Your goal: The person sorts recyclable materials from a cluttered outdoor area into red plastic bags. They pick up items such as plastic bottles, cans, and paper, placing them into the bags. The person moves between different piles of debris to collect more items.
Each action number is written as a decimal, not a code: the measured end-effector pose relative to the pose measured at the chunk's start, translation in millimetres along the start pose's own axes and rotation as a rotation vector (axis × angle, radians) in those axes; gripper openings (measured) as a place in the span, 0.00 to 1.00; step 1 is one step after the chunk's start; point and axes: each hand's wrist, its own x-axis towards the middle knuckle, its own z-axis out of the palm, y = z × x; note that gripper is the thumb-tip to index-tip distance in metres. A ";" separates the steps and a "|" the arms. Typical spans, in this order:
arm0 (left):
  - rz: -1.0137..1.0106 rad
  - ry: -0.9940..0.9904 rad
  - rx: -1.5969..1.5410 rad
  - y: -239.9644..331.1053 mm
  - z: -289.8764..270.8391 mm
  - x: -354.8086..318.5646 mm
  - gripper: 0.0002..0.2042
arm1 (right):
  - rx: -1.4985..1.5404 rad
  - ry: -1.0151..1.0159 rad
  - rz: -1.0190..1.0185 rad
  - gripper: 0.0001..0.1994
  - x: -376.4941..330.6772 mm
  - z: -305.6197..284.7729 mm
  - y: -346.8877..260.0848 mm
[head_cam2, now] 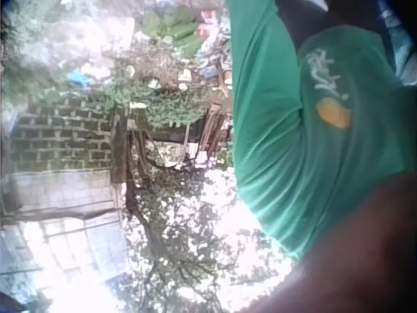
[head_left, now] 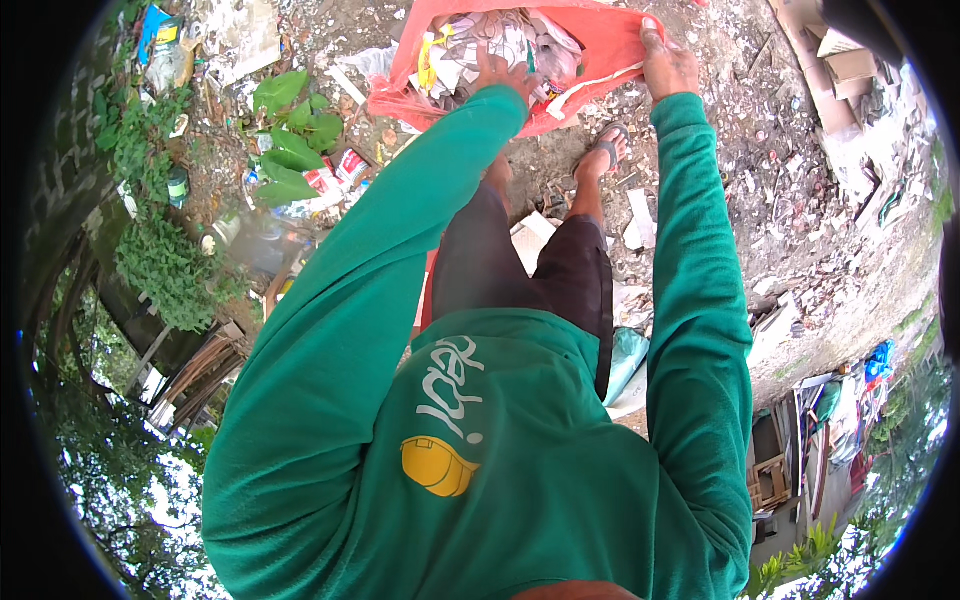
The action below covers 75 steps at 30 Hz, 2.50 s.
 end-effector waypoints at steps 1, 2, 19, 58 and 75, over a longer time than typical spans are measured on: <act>-0.011 0.032 -0.023 3.7 7.2 1.6 0.30 | 0.020 0.000 -0.013 0.26 -0.1 0.3 -1.9; -0.023 0.064 -0.046 8.1 13.5 3.8 0.29 | 0.005 0.009 -0.053 0.26 3.1 0.3 3.3; -0.389 0.518 -0.563 4.7 -21.6 72.1 0.19 | 0.118 -0.009 -0.046 0.23 -7.4 -6.9 16.8; -1.203 0.001 -0.756 -20.3 346.4 -424.9 0.26 | -0.502 -0.425 0.321 0.19 36.9 33.2 86.2; 0.111 1.005 -0.875 -109.2 27.8 -153.3 0.14 | -0.474 0.078 -0.469 0.18 -51.8 1.4 -50.4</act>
